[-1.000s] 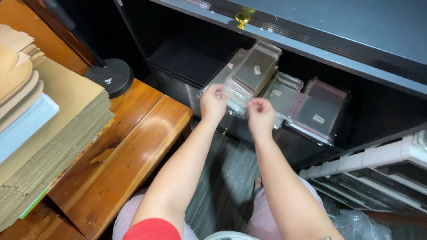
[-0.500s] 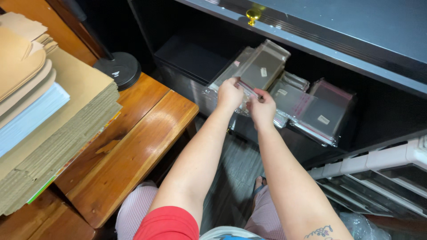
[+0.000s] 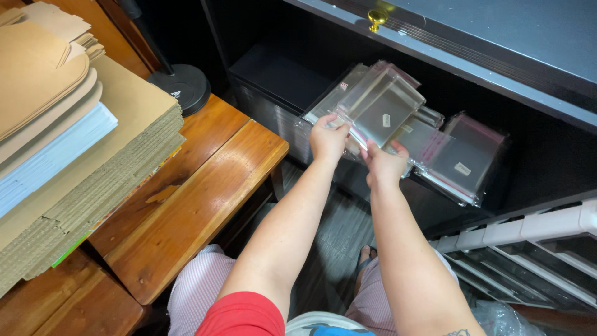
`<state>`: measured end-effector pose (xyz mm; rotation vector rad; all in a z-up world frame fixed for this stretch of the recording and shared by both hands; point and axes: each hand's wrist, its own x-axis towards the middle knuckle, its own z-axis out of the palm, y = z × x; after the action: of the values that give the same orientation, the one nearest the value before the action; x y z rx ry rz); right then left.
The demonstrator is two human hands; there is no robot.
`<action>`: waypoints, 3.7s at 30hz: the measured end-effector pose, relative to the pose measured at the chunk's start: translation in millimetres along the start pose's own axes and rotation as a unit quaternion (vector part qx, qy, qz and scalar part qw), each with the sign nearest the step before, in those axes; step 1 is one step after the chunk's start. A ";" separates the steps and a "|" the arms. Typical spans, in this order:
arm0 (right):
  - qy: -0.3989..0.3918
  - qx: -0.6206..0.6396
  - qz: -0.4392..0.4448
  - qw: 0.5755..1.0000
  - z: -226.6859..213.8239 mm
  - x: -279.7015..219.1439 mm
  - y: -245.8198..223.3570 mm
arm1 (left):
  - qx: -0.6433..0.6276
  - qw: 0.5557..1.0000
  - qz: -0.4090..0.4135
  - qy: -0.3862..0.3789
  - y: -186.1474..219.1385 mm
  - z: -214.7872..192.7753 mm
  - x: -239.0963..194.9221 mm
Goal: The person sorts through small plastic packaging sleeves from a dark shelf, placing stacks of them onto a wooden bench alongside flat cardboard boxes.
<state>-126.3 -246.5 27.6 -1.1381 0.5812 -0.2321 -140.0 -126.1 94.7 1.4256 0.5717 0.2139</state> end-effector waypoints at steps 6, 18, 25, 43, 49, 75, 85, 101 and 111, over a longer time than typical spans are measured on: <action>0.026 0.002 -0.024 0.999 -14.2 18.8 10.5 | -0.035 0.999 0.003 -0.028 -9.3 3.9 -5.4; -0.044 -0.084 -0.077 0.993 -32.2 -18.0 -7.7 | -0.074 0.992 -0.017 -0.097 -18.8 -5.4 -23.8; -0.077 -0.105 -0.060 0.990 -36.3 -20.1 7.1 | -0.052 0.996 0.008 -0.077 1.4 -18.9 -47.6; -0.335 -0.163 -0.142 0.917 93.0 -109.0 77.0 | 0.048 0.976 0.064 0.201 -10.1 -214.2 15.9; -0.339 -0.237 -0.156 0.897 121.5 -141.2 82.6 | 0.132 0.962 0.028 0.237 -52.6 -264.2 55.7; -0.250 -0.460 -0.322 0.789 103.4 -92.9 60.7 | 0.185 0.930 0.071 0.311 -24.5 -216.0 42.2; -0.018 -0.281 -0.251 0.926 15.5 -18.5 -18.3 | 0.155 0.943 0.273 0.112 -33.5 -54.8 54.3; -0.045 -0.099 0.008 0.994 8.0 42.8 -6.5 | 0.069 0.996 0.057 -0.017 -65.9 37.0 55.5; -0.020 -0.032 0.012 0.999 -21.3 25.7 -0.4 | 0.016 1.000 0.008 -0.022 -55.9 26.8 35.5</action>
<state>-116.6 -275.2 13.6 -1.1945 0.5690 -0.1708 -107.4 -141.3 32.8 1.4631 0.5303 0.1870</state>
